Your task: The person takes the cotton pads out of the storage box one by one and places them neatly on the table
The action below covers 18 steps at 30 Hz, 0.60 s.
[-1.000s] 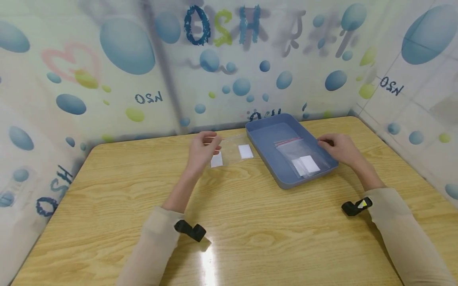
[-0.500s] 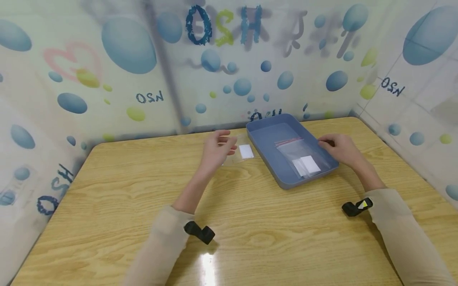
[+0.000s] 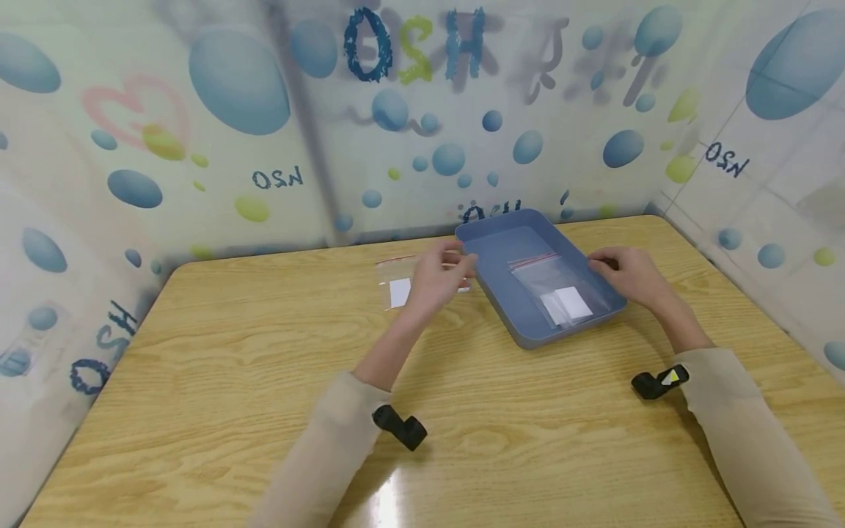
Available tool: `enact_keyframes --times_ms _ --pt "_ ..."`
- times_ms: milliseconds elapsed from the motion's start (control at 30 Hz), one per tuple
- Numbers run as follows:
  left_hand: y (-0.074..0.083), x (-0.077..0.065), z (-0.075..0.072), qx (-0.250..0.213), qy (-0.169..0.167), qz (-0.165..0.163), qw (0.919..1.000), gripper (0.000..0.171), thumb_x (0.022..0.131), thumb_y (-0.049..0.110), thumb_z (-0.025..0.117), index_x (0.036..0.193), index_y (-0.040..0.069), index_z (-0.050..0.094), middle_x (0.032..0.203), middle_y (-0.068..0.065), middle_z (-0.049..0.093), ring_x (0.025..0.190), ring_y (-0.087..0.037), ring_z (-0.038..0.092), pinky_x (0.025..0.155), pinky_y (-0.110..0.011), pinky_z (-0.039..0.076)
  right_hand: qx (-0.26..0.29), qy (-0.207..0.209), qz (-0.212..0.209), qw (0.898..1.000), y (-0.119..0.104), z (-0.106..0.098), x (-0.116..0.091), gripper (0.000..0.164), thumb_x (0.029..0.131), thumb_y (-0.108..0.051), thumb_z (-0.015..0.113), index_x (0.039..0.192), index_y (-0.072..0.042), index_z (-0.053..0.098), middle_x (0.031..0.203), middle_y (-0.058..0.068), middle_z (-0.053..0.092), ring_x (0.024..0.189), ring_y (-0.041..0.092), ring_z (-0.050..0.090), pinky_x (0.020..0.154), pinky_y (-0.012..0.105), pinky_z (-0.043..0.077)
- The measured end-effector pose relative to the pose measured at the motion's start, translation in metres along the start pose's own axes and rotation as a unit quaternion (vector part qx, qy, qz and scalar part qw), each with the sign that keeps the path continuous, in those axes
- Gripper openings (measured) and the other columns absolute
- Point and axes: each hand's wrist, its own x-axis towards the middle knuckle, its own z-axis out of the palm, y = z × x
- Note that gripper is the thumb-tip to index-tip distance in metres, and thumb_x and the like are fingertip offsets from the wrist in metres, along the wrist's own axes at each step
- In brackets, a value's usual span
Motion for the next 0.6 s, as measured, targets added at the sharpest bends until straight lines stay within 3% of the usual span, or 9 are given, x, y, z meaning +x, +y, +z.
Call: enact_keyframes --times_ms 300,433,600 --pt "0.003 0.003 0.021 0.005 -0.021 -0.002 0.9998 0.042 0.101 0.012 0.063 0.137 -0.006 0.050 0.116 -0.024 0.065 0.101 -0.042 0.068 0.089 -0.047 0.058 0.004 0.002 -0.003 1.000 -0.001 0.000 -0.001 0.023 0.102 -0.008 0.060 0.110 0.011 0.070 0.096 0.024 0.071 0.075 0.024 0.059 0.060 0.026 0.046" --pt "0.003 0.004 0.030 0.009 -0.019 -0.018 0.9996 0.041 0.101 0.013 0.063 0.135 -0.005 0.051 0.113 -0.022 0.067 0.096 -0.040 0.070 0.089 -0.047 0.058 0.002 0.002 -0.002 1.000 -0.001 0.000 -0.001 0.023 0.102 -0.008 0.060 0.110 0.011 0.070 0.096 0.024 0.071 0.075 0.024 0.059 0.060 0.027 0.046" --pt "0.004 0.005 0.040 0.007 -0.024 -0.038 0.9990 0.040 0.101 0.013 0.063 0.134 -0.005 0.051 0.109 -0.019 0.068 0.094 -0.034 0.071 0.081 -0.036 0.061 0.000 0.002 -0.003 1.000 -0.001 0.000 0.000 0.023 0.102 -0.008 0.059 0.110 0.011 0.070 0.095 0.024 0.071 0.074 0.024 0.058 0.060 0.027 0.046"
